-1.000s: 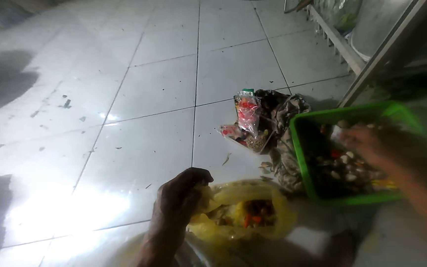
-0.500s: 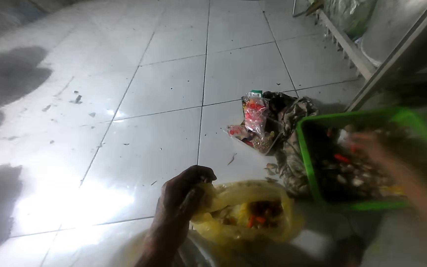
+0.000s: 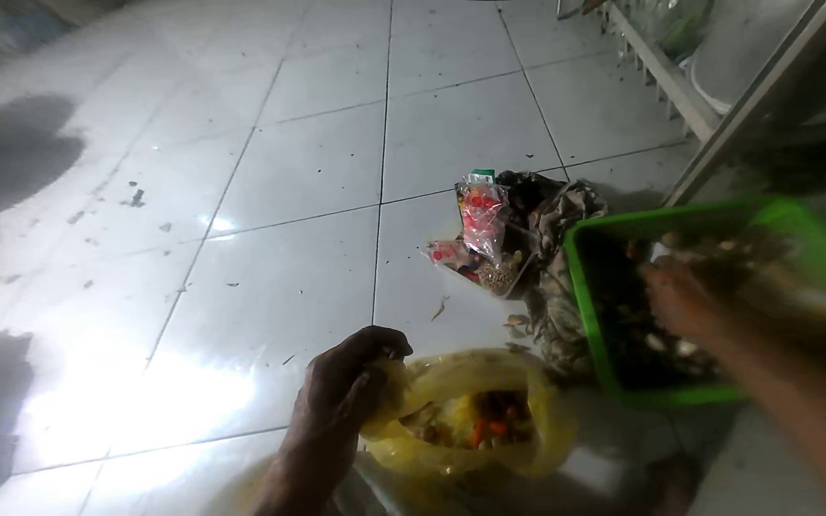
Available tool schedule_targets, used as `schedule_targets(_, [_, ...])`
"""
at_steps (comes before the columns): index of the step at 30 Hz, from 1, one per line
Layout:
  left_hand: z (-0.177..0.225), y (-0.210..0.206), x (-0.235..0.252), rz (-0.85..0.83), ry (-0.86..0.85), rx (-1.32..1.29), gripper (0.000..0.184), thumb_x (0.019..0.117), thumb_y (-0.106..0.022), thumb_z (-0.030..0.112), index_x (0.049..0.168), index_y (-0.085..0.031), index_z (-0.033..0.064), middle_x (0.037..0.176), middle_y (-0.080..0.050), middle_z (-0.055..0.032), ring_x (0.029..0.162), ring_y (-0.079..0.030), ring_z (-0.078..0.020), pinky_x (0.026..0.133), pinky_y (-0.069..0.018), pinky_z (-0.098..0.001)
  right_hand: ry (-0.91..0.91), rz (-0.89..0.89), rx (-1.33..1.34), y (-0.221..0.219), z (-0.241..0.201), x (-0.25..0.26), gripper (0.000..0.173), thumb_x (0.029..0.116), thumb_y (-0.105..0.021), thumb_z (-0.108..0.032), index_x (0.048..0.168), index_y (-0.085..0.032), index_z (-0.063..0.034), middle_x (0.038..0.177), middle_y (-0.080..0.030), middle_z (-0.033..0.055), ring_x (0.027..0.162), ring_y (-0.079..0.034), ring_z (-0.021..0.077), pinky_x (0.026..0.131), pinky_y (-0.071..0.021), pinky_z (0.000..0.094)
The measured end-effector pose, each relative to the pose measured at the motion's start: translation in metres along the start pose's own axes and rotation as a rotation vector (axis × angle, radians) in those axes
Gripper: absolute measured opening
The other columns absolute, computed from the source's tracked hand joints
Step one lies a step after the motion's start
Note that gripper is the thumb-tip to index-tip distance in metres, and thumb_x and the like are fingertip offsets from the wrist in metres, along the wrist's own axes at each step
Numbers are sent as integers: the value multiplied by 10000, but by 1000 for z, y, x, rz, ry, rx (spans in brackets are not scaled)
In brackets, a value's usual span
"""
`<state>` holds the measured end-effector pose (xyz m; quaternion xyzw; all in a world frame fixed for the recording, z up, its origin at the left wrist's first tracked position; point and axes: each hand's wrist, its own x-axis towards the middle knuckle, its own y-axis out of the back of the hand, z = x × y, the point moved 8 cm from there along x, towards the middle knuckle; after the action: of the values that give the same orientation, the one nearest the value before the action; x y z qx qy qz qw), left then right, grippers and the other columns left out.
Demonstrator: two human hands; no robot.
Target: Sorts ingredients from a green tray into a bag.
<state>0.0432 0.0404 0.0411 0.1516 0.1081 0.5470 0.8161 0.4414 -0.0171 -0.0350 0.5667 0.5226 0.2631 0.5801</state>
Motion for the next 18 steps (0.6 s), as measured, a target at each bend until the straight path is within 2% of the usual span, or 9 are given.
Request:
schedule_targets(2, [1,0,1,-5,-10,0,149,884,-591,293,943,-695,204,702,-604,63,549,-559,-32,484,-474,-167,-19,35,17,2,3,2,364,968,-628,-11,1328,-608,34,1308,-578,297,1223,-570,484,1016,-467,624])
schedule_targets(5, [10,-1,-1,-4,-20,9,138,906,-562,307,909,-675,228,677,-575,102,535,-527,9,478,-441,-131,-57,70,225,12,15,-1,291,1017,-582,-40,1298,-630,21,1286,-612,292,1175,-602,481,985,-471,665])
schedule_targets(7, [8,-1,-3,-11,2,-1,136,905,-573,295,917,-678,211,695,-583,84,553,-535,-1,484,-444,-132,-96,79,382,15,34,4,229,1026,-564,-25,1232,-627,54,1188,-636,290,1082,-632,439,948,-488,631])
schedule_targets(9, [7,-1,-2,-19,-3,-13,129,906,-567,254,932,-681,201,717,-595,75,569,-546,-5,491,-455,-135,-140,65,495,15,50,7,305,1018,-564,11,1318,-593,56,1241,-615,303,1123,-608,429,985,-462,601])
schedule_targets(11, [10,-3,0,-25,-32,-11,136,919,-570,291,923,-683,215,709,-592,95,553,-537,12,483,-449,-120,-107,39,401,14,51,7,342,980,-641,-3,1320,-616,24,1271,-624,275,1172,-604,427,1006,-462,613])
schedule_targets(14, [4,-4,2,-40,-22,-6,182,916,-607,368,934,-695,210,715,-597,75,554,-542,-13,480,-451,-140,17,-26,134,5,27,2,391,971,-684,-86,1350,-609,-21,1384,-558,249,1272,-545,444,1056,-441,629])
schedule_targets(16, [0,-3,1,-49,-7,9,227,906,-641,441,943,-700,225,724,-600,74,566,-551,-21,488,-460,-150,102,4,-9,0,7,-1,423,965,-684,-89,1376,-600,-36,1379,-556,254,1231,-571,463,1017,-472,633])
schedule_targets(18, [1,-3,0,-40,7,23,175,907,-623,387,927,-688,226,718,-595,74,566,-550,-21,485,-457,-149,154,2,-92,-3,-11,-2,441,941,-691,-48,1370,-592,-27,1388,-551,250,1203,-597,451,989,-503,602])
